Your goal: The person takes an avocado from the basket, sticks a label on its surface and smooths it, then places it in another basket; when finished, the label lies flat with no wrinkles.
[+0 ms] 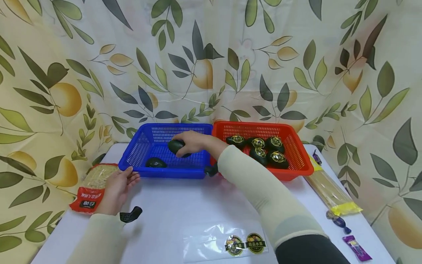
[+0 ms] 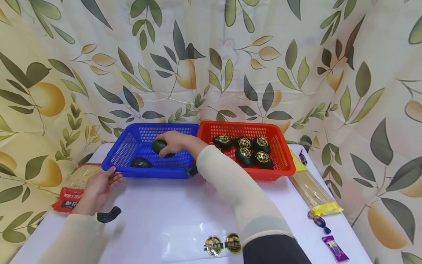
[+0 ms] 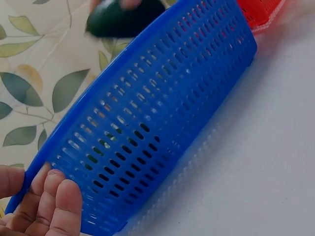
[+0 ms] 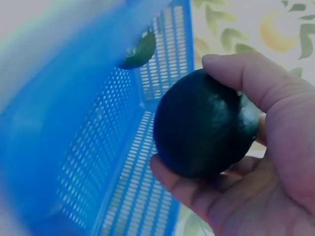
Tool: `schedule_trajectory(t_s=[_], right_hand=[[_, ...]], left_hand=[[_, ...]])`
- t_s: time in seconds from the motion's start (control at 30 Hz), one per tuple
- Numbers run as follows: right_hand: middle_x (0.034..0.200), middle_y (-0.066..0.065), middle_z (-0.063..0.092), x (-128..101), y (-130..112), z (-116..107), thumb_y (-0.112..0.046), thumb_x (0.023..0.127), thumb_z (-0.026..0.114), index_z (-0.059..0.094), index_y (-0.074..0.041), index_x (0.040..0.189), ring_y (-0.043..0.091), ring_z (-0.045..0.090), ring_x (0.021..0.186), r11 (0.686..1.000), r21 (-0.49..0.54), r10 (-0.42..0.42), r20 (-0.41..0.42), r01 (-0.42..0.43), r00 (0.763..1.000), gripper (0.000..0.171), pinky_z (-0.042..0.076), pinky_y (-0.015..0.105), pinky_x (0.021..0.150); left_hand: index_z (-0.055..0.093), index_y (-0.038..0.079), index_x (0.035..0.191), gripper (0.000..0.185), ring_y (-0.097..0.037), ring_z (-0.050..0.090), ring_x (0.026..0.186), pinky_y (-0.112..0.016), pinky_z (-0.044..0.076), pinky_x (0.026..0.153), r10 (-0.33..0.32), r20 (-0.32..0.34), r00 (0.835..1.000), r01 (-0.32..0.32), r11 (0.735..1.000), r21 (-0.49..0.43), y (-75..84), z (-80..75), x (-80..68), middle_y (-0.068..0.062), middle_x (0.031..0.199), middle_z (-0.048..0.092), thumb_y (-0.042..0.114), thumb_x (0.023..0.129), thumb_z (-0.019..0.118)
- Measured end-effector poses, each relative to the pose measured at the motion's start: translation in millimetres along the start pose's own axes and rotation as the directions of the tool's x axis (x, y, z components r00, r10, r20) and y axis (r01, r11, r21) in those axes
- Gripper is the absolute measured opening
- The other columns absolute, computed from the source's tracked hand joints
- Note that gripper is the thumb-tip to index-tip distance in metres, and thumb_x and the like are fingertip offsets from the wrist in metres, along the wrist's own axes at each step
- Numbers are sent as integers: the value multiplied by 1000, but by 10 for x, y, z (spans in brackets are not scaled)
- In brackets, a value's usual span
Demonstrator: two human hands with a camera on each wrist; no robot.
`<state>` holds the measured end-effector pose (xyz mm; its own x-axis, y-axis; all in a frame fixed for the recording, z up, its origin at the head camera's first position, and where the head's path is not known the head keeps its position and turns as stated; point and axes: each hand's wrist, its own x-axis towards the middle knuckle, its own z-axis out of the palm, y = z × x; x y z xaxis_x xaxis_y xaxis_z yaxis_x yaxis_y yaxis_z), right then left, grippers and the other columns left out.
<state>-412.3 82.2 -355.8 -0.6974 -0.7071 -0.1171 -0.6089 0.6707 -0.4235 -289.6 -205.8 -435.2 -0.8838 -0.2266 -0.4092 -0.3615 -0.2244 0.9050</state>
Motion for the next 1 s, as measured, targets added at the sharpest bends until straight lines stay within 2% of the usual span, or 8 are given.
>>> schedule_trajectory(t_s=[0.23, 0.37, 0.47, 0.57, 0.7, 0.83, 1.0], right_hand=[[125, -1, 63, -941, -75, 68, -37, 90, 81, 52, -22, 141, 19, 60, 110, 991, 133, 41, -97, -28, 994, 60, 57, 32, 86], [131, -1, 63, -1409, -66, 202, -37, 90, 80, 58, -26, 139, 19, 58, 115, 994, 106, 10, -143, 5, 990, 55, 56, 35, 90], [134, -2, 64, -1684, -14, 345, -35, 89, 80, 62, -26, 138, 20, 58, 117, 995, 102, 5, -145, 10, 989, 53, 55, 37, 92], [128, -5, 66, -1831, 88, 535, -33, 87, 82, 65, -25, 134, 19, 59, 115, 989, 139, 72, -127, -54, 989, 50, 56, 38, 92], [121, -5, 67, -1860, 246, 790, -32, 86, 84, 65, -22, 128, 18, 60, 111, 978, 151, 161, -127, -141, 979, 48, 56, 40, 94], [119, 1, 68, -1838, 353, 985, -31, 86, 84, 64, -15, 128, 19, 60, 108, 979, 123, 178, -139, -161, 974, 49, 54, 42, 96], [122, 4, 68, -1865, 389, 1104, -32, 86, 84, 63, -13, 131, 21, 60, 109, 977, 110, 199, -144, -185, 969, 52, 53, 43, 100]], left_hand=[[52, 16, 124, 20, -10, 69, 95, -23, 59, 90, -12, 20, 1000, 12, 1000, -24, 0, -33, -19, 6, 95, 69, 31, 110, 50], [51, 15, 125, 22, -9, 69, 95, -23, 59, 89, -4, 42, 999, 5, 1000, -25, 3, -37, -31, 6, 95, 69, 31, 110, 50], [51, 15, 125, 22, -10, 68, 95, -23, 60, 88, -2, 52, 999, 4, 1000, -29, 27, -31, -44, 6, 95, 69, 31, 110, 50], [52, 14, 125, 22, -10, 69, 95, -24, 60, 88, -4, 52, 999, 6, 999, -32, 60, -37, -45, 6, 94, 69, 31, 110, 50], [53, 13, 125, 23, -10, 69, 93, -23, 60, 86, -2, 42, 999, 3, 999, -32, 78, -35, -34, 5, 93, 70, 31, 110, 51], [52, 14, 124, 22, -10, 68, 93, -23, 60, 86, -8, 32, 999, 9, 1000, -20, 63, -33, -31, 5, 94, 69, 31, 110, 51], [52, 14, 123, 21, -9, 69, 93, -24, 60, 86, -2, 33, 999, 3, 1000, -17, 25, -8, -27, 6, 93, 69, 30, 110, 51]])
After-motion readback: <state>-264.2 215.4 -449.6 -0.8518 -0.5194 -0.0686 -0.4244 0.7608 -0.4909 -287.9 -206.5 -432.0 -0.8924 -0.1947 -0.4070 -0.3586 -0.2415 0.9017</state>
